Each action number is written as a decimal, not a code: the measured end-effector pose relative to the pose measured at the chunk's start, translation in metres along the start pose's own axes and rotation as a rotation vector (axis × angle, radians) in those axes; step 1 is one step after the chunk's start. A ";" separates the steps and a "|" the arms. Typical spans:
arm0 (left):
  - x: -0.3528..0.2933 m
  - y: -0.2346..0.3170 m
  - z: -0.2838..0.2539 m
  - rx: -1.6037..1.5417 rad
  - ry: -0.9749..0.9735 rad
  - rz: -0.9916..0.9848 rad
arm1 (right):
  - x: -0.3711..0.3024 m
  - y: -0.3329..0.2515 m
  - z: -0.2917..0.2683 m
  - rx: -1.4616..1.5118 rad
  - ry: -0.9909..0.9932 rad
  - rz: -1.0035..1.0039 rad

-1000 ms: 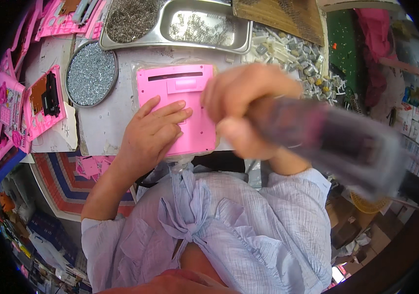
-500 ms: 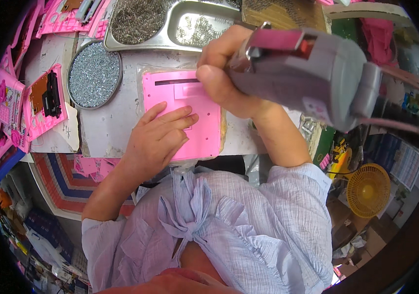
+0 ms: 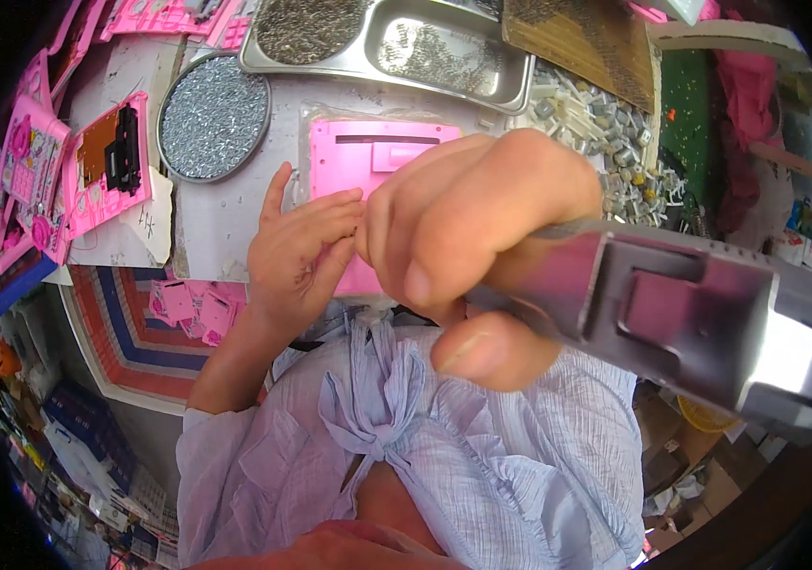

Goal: Assembling a pink plastic electronic toy by installing internal components, soldering wires, and securing the casing with screws.

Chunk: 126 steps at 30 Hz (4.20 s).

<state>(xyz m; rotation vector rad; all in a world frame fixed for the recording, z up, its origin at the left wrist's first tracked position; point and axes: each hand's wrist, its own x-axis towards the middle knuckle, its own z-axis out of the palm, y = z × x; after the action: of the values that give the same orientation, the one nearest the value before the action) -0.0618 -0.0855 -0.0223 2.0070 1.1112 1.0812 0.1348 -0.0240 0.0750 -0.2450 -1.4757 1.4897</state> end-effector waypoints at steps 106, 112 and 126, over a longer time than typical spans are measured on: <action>0.024 -0.049 -0.075 0.207 0.182 0.048 | 0.005 0.022 0.029 -0.019 0.062 0.047; 0.029 -0.095 -0.102 0.879 0.003 -0.201 | -0.009 0.019 0.057 -0.069 0.113 0.121; 0.002 -0.056 -0.086 0.183 0.028 -0.079 | -0.022 0.046 0.069 -0.434 -0.027 0.214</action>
<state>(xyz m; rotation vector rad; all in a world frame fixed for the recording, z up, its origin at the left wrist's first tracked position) -0.1577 -0.0481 -0.0238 2.0732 1.3353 1.0015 0.0732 -0.0741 0.0421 -0.6634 -1.8313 1.3223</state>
